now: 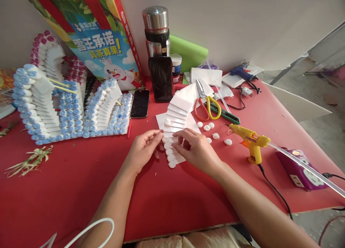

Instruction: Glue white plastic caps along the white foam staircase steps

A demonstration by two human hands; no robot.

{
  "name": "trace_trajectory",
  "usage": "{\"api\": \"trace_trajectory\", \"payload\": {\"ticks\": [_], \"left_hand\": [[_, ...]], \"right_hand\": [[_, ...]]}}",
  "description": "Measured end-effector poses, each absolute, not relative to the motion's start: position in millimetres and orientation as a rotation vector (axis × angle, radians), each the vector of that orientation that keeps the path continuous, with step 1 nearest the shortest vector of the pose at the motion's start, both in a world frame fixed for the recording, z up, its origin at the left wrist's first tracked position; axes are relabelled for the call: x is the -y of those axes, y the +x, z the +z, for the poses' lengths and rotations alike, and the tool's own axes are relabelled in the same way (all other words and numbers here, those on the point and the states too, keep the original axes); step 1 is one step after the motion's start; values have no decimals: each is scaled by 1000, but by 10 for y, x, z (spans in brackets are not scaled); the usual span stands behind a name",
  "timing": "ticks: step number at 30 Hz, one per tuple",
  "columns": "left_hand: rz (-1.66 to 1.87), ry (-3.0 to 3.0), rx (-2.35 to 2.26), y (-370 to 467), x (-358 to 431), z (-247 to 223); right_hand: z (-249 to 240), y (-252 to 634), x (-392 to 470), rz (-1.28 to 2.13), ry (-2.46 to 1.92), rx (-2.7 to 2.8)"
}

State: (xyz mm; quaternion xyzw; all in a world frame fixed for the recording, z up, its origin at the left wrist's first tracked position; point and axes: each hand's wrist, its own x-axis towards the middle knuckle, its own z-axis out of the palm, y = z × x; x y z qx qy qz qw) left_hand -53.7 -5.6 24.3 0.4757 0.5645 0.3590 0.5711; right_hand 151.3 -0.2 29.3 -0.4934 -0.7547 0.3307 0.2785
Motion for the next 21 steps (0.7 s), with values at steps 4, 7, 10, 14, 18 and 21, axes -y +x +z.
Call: {"api": "trace_trajectory", "payload": {"ticks": [4,7,10,14,18,21], "left_hand": [[821,1133,-1344,-534,50,240],[798,1119,-1367,-524,43,232],[793,1113,-1382,-517,38,227],[798,1106,-1400,-502,37,220],[799,1109,-1402,-491,39,217],[797,1119,-1374,-500,48,231]], "right_hand": [[285,1514,18,795,-1322,2065],[260,1505,29,780,-1263,2112],[231,1497,35,739,-1223,2170],[211,1482,40,724,-1226,2184],[242,1487,47,758,-1220,2174],[298,1554,25,754,-1254,2102]]}}
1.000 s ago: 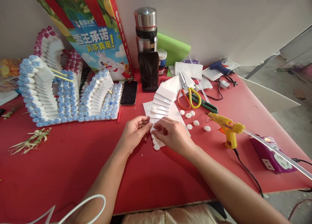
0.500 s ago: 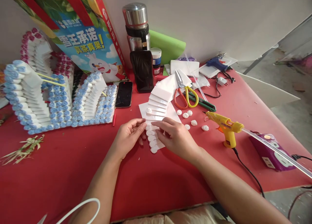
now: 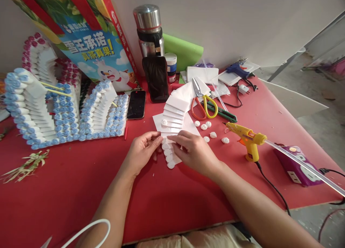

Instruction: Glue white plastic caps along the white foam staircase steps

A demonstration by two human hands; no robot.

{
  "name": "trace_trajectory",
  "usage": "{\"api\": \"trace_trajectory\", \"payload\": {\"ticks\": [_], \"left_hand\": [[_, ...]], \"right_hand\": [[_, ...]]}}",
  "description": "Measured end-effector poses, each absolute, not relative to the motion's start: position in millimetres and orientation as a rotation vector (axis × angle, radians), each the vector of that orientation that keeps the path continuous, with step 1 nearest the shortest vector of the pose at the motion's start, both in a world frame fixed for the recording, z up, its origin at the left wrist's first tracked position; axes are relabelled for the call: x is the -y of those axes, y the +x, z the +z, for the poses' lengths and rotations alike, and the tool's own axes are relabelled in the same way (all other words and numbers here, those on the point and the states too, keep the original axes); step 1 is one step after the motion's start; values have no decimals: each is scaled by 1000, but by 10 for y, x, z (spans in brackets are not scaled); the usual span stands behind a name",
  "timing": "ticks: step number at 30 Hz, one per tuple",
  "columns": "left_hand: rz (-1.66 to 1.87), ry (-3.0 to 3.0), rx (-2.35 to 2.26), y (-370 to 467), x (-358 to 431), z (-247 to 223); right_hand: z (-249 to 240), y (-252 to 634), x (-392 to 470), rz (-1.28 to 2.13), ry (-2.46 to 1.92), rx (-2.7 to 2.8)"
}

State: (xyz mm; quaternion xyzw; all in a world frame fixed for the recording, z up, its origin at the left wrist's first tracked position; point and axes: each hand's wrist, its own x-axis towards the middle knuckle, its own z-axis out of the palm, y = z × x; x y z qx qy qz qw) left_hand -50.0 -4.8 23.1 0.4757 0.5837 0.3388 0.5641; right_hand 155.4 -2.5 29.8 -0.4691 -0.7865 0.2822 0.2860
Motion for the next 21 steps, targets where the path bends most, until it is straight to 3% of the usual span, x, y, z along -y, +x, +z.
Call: {"api": "trace_trajectory", "payload": {"ticks": [7,15,21], "left_hand": [[866,1017,-1268,-500,81,301],[952,962,-1076,-504,173,514],[908,1026,-949,-475,254,625]], "right_hand": [[309,1786,-144,766,-1640,1887],[296,1885,-259,1292,-1419,1482],[259,1960,-315,1425,-1378,1247]]}}
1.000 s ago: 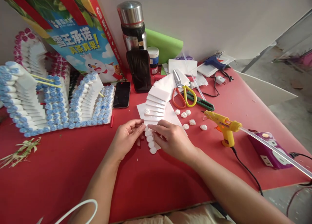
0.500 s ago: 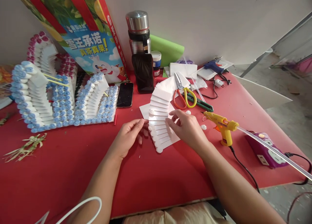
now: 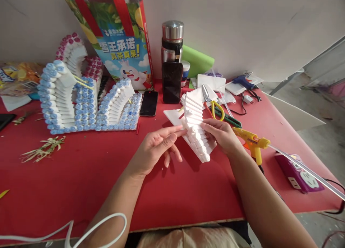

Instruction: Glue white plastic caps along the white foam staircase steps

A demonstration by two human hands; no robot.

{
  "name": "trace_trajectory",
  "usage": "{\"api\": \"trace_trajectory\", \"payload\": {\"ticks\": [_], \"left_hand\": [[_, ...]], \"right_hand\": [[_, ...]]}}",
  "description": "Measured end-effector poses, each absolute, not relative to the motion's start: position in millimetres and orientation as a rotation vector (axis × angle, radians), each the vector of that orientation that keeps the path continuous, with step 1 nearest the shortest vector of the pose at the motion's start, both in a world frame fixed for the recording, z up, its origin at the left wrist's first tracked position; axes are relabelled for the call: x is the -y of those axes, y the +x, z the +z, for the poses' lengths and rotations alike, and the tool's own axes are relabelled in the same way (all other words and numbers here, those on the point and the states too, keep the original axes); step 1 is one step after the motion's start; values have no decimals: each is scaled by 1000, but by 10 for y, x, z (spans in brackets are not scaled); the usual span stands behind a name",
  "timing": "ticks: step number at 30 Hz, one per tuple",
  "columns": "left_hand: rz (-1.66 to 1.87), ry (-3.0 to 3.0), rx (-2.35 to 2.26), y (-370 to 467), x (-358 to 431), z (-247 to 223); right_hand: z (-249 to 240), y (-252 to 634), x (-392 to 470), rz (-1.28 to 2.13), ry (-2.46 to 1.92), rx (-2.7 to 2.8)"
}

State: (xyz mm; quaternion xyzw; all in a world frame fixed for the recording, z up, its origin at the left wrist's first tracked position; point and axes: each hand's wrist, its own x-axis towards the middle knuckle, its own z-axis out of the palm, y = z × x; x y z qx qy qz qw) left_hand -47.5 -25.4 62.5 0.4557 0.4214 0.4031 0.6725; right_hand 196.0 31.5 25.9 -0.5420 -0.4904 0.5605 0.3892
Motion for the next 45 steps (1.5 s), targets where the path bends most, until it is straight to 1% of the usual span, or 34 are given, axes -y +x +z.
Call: {"api": "trace_trajectory", "payload": {"ticks": [9,18,27,34,38,45], "left_hand": [[881,1025,-870,-456,315,708],[888,1024,-852,-472,300,695],[946,1003,-1186,-545,168,507],[935,1087,-1252,-547,103,405],[870,1134,-1248,-582,88,373],[803,1165,-1383,-597,57,348]], "right_hand": [[226,1986,-325,1487,-1362,1128],[214,1990,-317,1495,-1359,1137],[132,1822,-269,1398,-1361,1408],[84,1703,-189,1299,-1425,1493],[79,1633,-170,1299,-1414,1511],[109,1584,-171,1304,-1430,1527]]}}
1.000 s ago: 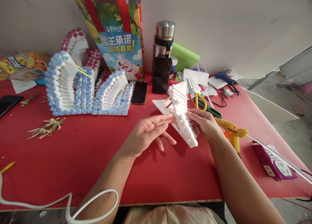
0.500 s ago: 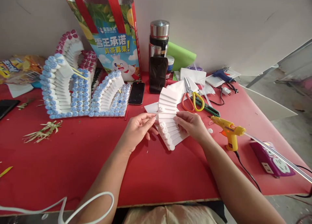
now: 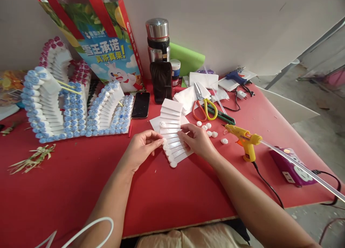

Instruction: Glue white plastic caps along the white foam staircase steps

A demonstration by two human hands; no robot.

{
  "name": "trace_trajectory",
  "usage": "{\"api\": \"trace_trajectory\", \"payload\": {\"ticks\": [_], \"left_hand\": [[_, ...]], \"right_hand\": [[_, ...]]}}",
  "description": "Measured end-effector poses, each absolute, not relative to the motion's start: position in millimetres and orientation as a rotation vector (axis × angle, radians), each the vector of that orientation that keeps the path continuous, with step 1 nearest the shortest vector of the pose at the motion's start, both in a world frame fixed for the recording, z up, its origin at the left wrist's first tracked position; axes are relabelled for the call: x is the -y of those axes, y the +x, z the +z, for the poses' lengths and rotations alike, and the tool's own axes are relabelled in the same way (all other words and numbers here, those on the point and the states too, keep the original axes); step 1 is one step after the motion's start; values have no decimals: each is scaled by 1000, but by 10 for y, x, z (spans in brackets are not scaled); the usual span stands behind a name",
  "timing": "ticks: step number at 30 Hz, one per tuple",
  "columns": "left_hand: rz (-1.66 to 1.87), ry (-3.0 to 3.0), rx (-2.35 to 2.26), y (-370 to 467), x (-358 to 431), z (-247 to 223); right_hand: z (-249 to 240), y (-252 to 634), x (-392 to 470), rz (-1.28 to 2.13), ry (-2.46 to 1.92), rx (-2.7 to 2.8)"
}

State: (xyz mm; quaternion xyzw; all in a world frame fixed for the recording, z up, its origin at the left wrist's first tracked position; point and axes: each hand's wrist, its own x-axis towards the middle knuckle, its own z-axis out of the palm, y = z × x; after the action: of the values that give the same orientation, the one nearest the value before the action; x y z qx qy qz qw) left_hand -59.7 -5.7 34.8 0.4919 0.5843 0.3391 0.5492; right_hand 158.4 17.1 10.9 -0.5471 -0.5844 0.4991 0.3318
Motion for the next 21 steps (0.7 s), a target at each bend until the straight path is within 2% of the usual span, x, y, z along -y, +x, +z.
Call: {"api": "trace_trajectory", "payload": {"ticks": [21], "left_hand": [[845,1130,-1398,-620,36,278]], "right_hand": [[40,1576,-192,1267,-1406,1549]]}}
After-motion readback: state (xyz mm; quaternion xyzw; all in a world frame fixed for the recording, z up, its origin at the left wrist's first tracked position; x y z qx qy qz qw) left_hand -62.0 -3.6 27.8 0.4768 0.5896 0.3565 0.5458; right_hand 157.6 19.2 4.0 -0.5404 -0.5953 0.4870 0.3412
